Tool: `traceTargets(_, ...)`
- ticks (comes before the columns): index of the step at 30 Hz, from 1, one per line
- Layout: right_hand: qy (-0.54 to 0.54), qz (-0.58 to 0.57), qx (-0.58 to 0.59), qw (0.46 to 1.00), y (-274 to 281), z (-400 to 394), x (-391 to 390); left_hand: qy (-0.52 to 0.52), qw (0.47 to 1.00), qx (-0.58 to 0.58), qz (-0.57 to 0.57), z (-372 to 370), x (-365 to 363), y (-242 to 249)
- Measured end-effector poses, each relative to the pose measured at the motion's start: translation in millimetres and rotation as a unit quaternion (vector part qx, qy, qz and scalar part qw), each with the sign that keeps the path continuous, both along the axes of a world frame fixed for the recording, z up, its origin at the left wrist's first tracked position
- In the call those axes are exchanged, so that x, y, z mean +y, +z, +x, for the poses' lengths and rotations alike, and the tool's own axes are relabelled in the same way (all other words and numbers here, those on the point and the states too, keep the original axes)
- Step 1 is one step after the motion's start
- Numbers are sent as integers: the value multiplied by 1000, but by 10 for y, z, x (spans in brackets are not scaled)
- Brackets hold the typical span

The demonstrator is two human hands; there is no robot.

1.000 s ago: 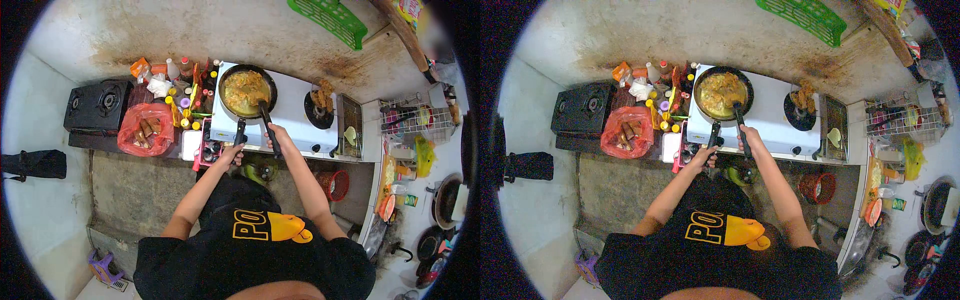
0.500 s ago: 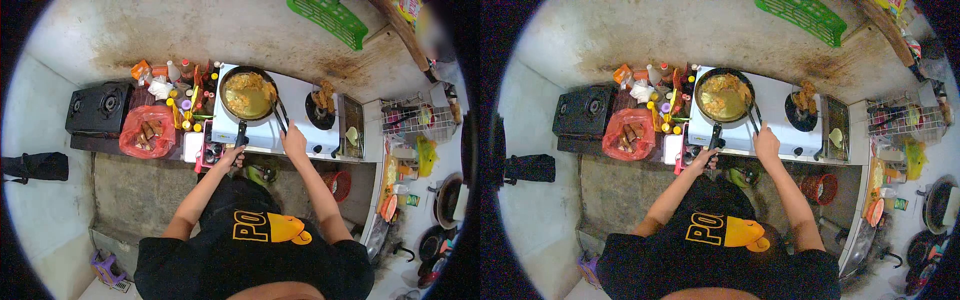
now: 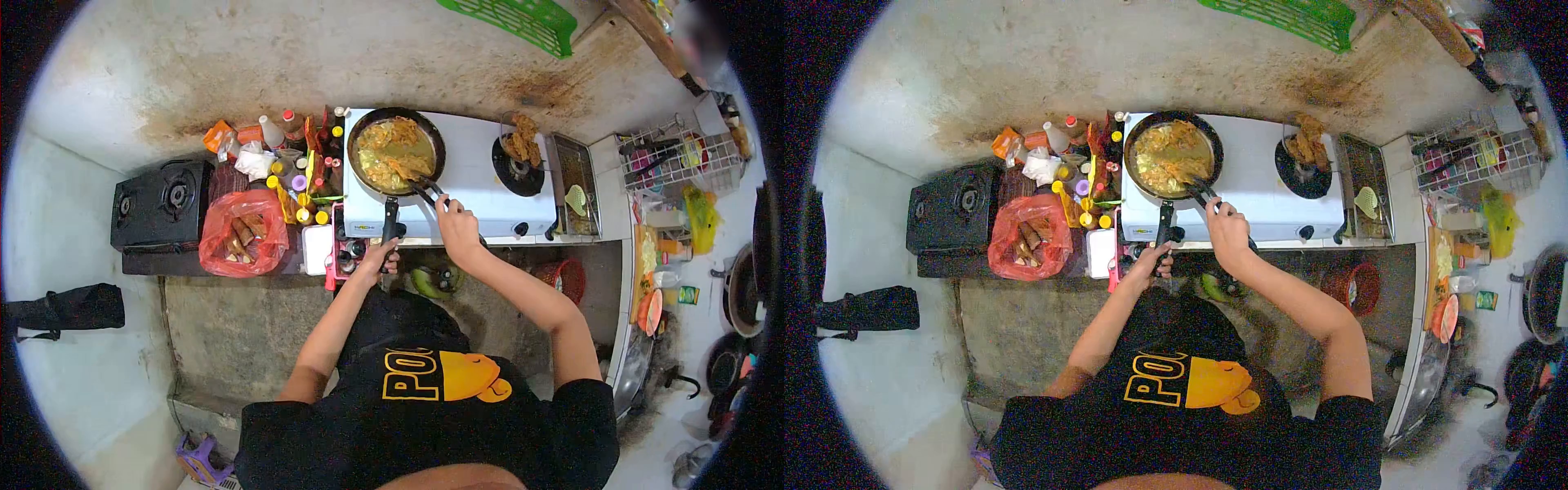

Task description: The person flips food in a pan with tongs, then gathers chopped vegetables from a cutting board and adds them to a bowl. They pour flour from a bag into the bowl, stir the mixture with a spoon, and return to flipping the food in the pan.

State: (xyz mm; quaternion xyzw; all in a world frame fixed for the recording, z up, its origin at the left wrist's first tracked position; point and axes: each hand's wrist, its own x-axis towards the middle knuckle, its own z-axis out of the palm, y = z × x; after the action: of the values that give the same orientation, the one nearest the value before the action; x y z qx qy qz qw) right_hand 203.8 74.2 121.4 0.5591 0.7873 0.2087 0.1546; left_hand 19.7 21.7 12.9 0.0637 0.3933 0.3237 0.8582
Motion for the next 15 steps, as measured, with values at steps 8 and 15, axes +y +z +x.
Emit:
traceTargets(8, -10, 5, 2, 1000, -147, 2, 8, 3, 1000, 1, 10, 5, 6, 21)
traceTargets(15, -105, -100, 230, 962, 400, 150, 153, -5, 1000, -4, -15, 2, 19, 3)
